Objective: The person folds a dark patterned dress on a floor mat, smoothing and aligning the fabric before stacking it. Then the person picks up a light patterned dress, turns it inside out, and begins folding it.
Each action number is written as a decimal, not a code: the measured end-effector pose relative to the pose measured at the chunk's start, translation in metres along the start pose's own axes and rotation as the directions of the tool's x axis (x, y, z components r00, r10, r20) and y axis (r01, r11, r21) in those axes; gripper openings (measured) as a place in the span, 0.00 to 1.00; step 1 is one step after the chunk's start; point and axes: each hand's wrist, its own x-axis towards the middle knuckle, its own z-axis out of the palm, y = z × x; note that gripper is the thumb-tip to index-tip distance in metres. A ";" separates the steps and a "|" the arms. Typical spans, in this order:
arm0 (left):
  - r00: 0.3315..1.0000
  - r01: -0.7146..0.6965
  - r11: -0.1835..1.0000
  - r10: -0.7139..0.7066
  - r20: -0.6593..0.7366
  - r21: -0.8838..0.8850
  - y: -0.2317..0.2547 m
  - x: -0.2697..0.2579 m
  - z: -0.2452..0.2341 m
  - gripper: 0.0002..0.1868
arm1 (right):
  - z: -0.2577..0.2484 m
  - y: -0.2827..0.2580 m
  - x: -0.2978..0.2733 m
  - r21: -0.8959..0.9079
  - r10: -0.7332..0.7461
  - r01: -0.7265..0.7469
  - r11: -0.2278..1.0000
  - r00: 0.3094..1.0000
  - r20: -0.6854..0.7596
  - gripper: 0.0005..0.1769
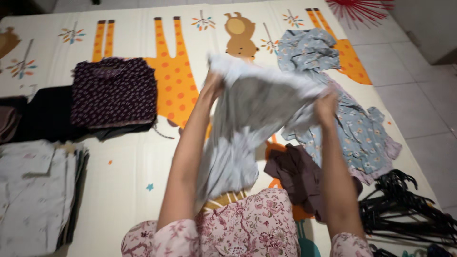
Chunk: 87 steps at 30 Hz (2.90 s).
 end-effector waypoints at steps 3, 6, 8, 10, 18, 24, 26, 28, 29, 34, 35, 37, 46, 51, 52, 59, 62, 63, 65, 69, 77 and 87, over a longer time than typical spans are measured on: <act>0.981 -0.193 0.980 0.192 -0.026 -0.042 0.031 0.087 0.061 0.17 | -0.096 -0.045 0.054 -0.178 -0.365 0.319 0.931 0.822 -0.436 0.22; 0.963 -0.242 0.970 0.241 -0.118 0.010 0.064 0.109 0.057 0.19 | -0.161 -0.116 0.029 0.465 -0.177 0.321 0.825 0.928 -0.327 0.12; 0.948 -0.225 0.971 0.238 -0.211 0.084 0.078 0.087 0.017 0.22 | -0.170 -0.160 -0.006 0.480 -0.203 0.298 0.825 0.949 -0.240 0.13; 0.923 -0.172 0.973 0.213 -0.321 0.154 0.076 0.049 -0.032 0.24 | -0.156 -0.189 -0.037 0.687 -0.189 0.140 0.713 0.982 -0.004 0.17; 0.582 0.173 0.921 0.190 -0.791 0.348 0.087 -0.185 -0.213 0.34 | 0.059 -0.233 -0.238 0.283 -0.075 -0.339 0.897 0.515 0.854 0.61; 0.737 0.159 0.441 0.542 -0.403 0.884 0.004 -0.262 -0.203 0.24 | 0.179 -0.165 -0.340 0.527 -0.393 -0.283 0.801 0.417 0.820 0.40; 0.842 0.289 0.461 0.295 -0.452 0.839 -0.040 -0.282 -0.172 0.21 | 0.194 -0.128 -0.345 0.441 -0.312 -0.085 0.894 0.589 0.746 0.28; 0.914 0.007 0.183 0.399 -0.080 0.983 -0.075 -0.305 -0.137 0.11 | 0.187 -0.090 -0.345 0.429 -0.272 -0.074 0.900 0.674 0.687 0.26; 0.959 0.103 0.152 0.249 -0.139 0.983 -0.091 -0.320 -0.119 0.11 | 0.179 -0.076 -0.347 0.262 -0.190 -0.007 0.965 0.669 0.718 0.21; 0.998 0.054 -0.017 0.025 -0.053 0.998 -0.111 -0.381 -0.058 0.17 | 0.142 -0.058 -0.342 0.094 -0.280 0.292 0.952 0.702 0.655 0.11; 1.000 0.023 -0.033 0.020 -0.022 0.999 -0.112 -0.391 -0.054 0.19 | 0.136 -0.059 -0.345 0.109 -0.302 0.305 0.946 0.706 0.641 0.11; 1.000 -0.023 -0.079 -0.006 0.022 0.997 -0.115 -0.402 -0.054 0.22 | 0.127 -0.063 -0.344 0.154 -0.357 0.337 0.929 0.702 0.616 0.15; 0.997 -0.082 0.026 0.000 0.082 0.996 -0.117 -0.410 -0.061 0.18 | 0.115 -0.078 -0.353 0.101 -0.503 0.548 0.830 0.658 0.560 0.12; 0.993 -0.090 0.009 -0.082 0.091 0.996 -0.065 -0.404 -0.042 0.18 | 0.114 -0.091 -0.353 0.174 -0.486 0.507 0.844 0.588 0.647 0.12; 0.992 -0.122 0.004 -0.019 0.122 0.993 -0.053 -0.401 -0.041 0.16 | 0.113 -0.092 -0.350 0.137 -0.448 0.502 0.854 0.575 0.685 0.12; 0.993 -0.056 -0.306 0.086 0.086 0.950 0.029 -0.394 -0.058 0.13 | 0.082 -0.100 -0.322 0.166 -0.599 0.598 0.784 0.658 0.457 0.07; 0.940 -0.162 -0.385 0.220 0.260 0.909 0.035 -0.389 -0.047 0.19 | 0.077 -0.122 -0.316 0.212 -0.669 0.637 0.741 0.672 0.318 0.10; 0.911 -0.204 -0.413 0.251 0.327 0.888 0.027 -0.388 -0.040 0.22 | 0.078 -0.130 -0.317 0.232 -0.665 0.625 0.745 0.676 0.317 0.10; 0.871 -0.367 -0.275 0.234 0.432 0.889 -0.004 -0.386 -0.019 0.31 | 0.085 -0.152 -0.320 0.203 -0.562 0.534 0.821 0.688 0.459 0.08; 0.988 -0.130 0.135 0.105 0.116 0.982 -0.035 -0.370 -0.004 0.14 | 0.081 -0.172 -0.321 0.206 -0.683 0.652 0.730 0.681 0.265 0.08; 0.945 -0.226 -0.066 0.229 0.235 0.972 0.055 -0.362 0.014 0.09 | 0.057 -0.122 -0.284 0.197 -0.493 0.452 0.870 0.813 0.311 0.15; 0.863 -0.126 0.040 0.498 0.090 0.991 0.087 -0.331 0.031 0.09 | -0.005 -0.109 -0.214 0.508 -0.132 -0.086 0.857 0.917 0.377 0.08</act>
